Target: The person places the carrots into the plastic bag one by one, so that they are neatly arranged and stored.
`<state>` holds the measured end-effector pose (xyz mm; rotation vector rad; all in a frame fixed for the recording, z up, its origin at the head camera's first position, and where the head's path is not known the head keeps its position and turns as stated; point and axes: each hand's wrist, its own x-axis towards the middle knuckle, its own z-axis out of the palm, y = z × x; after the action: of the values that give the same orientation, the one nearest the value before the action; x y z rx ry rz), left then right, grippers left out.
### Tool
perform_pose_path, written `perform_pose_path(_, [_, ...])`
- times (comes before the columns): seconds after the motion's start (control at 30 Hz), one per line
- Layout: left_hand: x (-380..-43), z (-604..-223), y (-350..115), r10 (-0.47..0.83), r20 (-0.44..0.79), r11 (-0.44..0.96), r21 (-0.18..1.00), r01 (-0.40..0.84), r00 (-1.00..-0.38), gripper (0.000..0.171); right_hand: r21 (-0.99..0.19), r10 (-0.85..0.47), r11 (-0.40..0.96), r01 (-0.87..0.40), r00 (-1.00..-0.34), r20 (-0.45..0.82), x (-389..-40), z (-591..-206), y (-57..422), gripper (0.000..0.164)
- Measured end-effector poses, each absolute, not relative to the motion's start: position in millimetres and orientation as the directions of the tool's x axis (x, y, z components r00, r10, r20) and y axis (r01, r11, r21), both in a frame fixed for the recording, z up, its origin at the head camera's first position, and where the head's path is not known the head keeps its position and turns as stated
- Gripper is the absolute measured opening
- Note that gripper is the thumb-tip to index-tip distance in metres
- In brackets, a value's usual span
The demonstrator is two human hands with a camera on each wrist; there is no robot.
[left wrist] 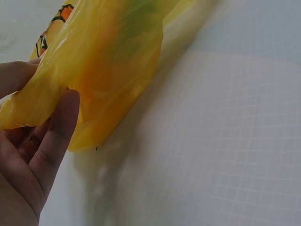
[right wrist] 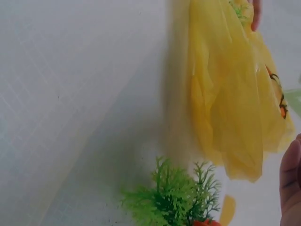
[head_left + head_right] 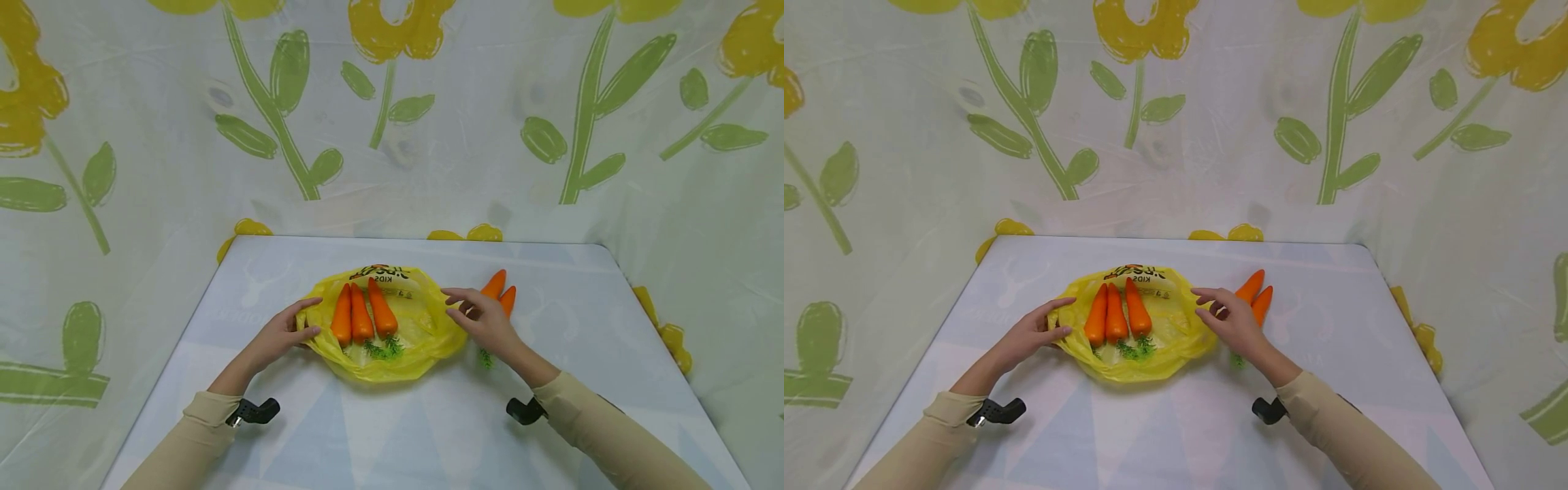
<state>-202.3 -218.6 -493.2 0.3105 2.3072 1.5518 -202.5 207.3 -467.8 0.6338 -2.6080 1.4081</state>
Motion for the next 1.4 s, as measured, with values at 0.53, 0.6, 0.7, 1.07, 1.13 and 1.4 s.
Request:
perform_pose_path(0.53, [-202, -493, -219, 0.360, -0.160, 0.379, 0.925, -0.013, -0.919, 0.068, -0.781, -0.264, 0.506, -0.366, -0.928, 0.264, -201, -475, 228, 0.038])
perform_pose_path(0.6, [-202, -493, -219, 0.364, -0.161, 0.375, 0.927, -0.014, -0.917, 0.068, -0.784, -0.255, 0.501, -0.366, -0.928, 0.270, -200, -475, 232, 0.038])
perform_pose_path(0.7, [-202, -493, -219, 0.365, -0.163, 0.376, 0.926, -0.015, -0.917, 0.068, -0.784, -0.248, 0.502, -0.366, -0.929, 0.275, -200, -478, 237, 0.038])
perform_pose_path(1.07, [-202, -494, -220, 0.356, -0.165, 0.390, 0.921, -0.014, -0.920, 0.069, -0.743, -0.218, 0.559, -0.368, -0.930, 0.296, -197, -485, 253, 0.040])
perform_pose_path(1.13, [-202, -495, -221, 0.356, -0.165, 0.388, 0.922, -0.015, -0.920, 0.069, -0.734, -0.206, 0.575, -0.362, -0.932, 0.298, -197, -485, 256, 0.041])
perform_pose_path(1.4, [-202, -496, -221, 0.361, -0.162, 0.386, 0.922, -0.012, -0.918, 0.068, -0.716, -0.124, 0.635, -0.289, -0.953, 0.275, -193, -488, 267, 0.040])
